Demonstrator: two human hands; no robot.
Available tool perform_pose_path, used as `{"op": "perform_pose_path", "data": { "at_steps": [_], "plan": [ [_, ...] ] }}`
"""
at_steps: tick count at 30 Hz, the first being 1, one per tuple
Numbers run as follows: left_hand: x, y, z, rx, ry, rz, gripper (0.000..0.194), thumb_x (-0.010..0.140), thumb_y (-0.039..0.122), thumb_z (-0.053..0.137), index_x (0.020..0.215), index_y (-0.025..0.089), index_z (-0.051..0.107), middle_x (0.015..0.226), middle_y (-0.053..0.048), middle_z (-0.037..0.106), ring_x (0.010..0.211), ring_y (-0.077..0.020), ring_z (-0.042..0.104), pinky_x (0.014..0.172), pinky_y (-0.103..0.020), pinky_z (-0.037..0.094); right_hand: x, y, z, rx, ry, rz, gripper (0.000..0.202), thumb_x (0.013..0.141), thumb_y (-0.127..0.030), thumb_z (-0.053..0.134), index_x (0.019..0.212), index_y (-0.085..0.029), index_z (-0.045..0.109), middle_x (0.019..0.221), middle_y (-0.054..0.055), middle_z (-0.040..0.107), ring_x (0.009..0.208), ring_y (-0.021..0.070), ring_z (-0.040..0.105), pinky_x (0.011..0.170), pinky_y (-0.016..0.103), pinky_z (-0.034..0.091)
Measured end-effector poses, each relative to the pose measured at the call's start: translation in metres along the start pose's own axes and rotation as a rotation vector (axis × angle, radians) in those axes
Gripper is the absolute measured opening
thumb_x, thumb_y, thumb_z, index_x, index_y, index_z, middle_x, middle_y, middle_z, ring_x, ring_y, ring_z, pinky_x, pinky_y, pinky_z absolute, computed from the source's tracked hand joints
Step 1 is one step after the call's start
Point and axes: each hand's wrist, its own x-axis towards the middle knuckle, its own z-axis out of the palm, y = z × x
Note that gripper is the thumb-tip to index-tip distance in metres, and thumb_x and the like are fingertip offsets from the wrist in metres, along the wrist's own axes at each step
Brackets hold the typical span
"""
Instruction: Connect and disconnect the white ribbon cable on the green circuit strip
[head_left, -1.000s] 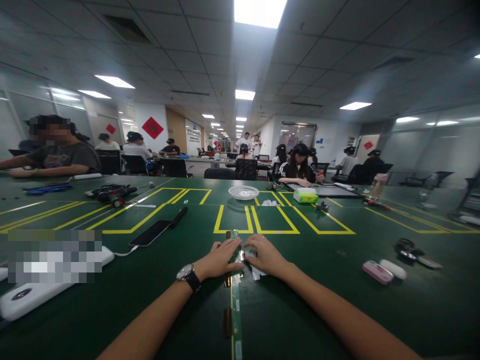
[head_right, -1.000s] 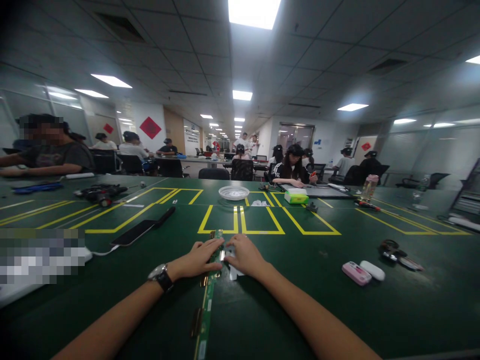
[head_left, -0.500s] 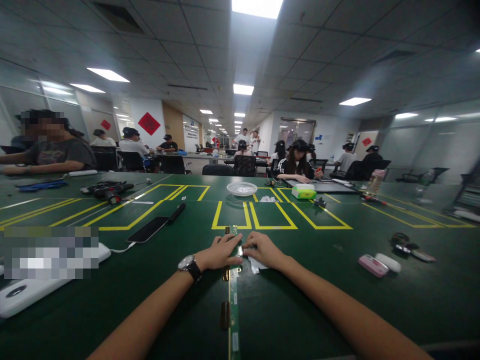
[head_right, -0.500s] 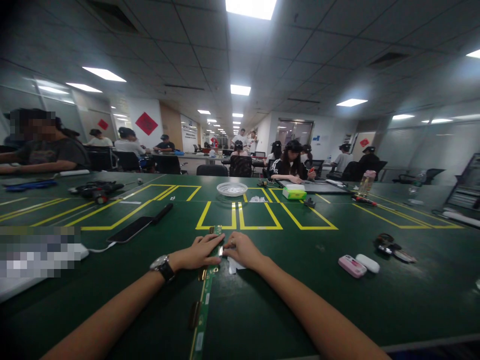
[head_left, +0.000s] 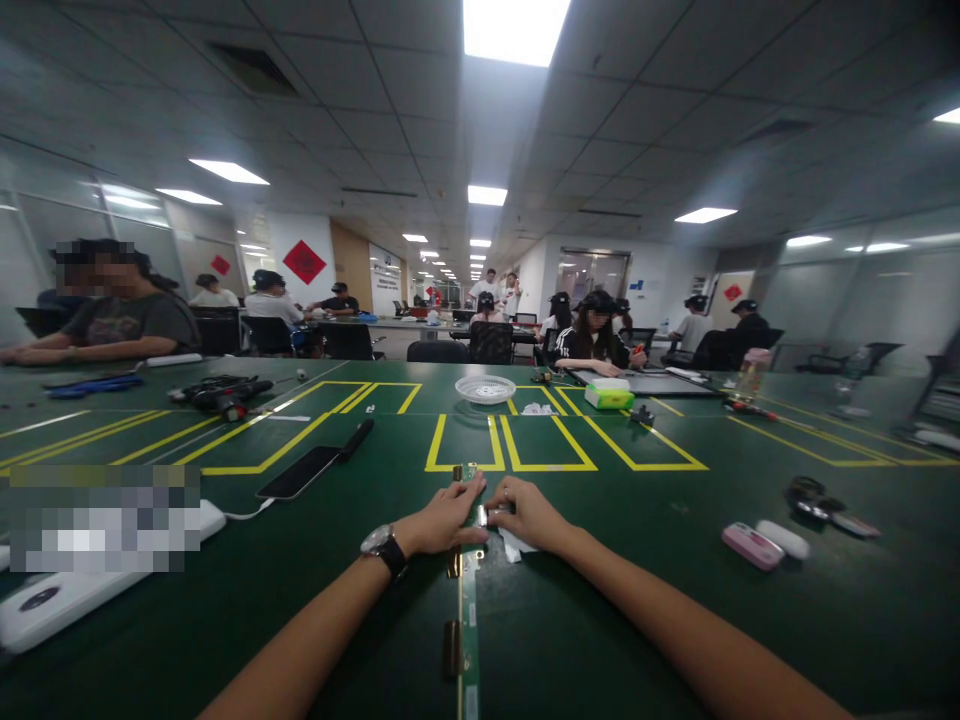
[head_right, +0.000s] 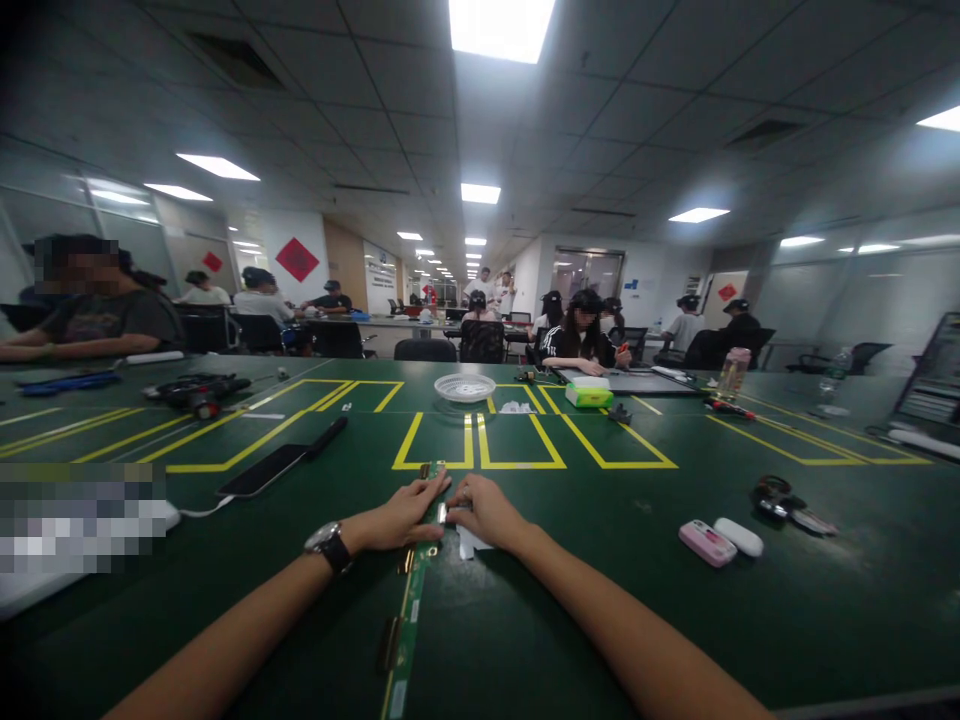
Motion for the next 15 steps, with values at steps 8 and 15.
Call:
{"op": "perform_pose_path", "data": {
  "at_steps": [8,15],
  "plan": [
    [-0.003,0.003,0.0,-0.005,0.025,-0.02,0.09,0.085,0.058,0.048,0.149,0.016,-0.001,0.151,-0.017,0.022,0.137,-0.0307,0.022,0.108,-0.042,0.023,0.001,-0.001,0.003,0.003,0.01,0.094,0.014,0.072,-0.023,0.072,0.086,-0.021,0.073,0.084,0.002,0.062,0.08,0.0155,0.057,0.072,0.026,0.043],
    [-0.006,0.007,-0.002,-0.076,0.076,-0.022,0.095,0.084,0.053,0.053,0.148,0.014,-0.005,0.151,-0.018,0.019,0.138,-0.0285,0.02,0.11,-0.043,0.019,0.0,-0.012,-0.005,-0.086,-0.075,-0.217,0.025,0.084,-0.019,0.058,0.107,-0.021,0.067,0.11,0.007,0.062,0.105,0.0186,0.053,0.092,0.032,0.039]
  ]
}}
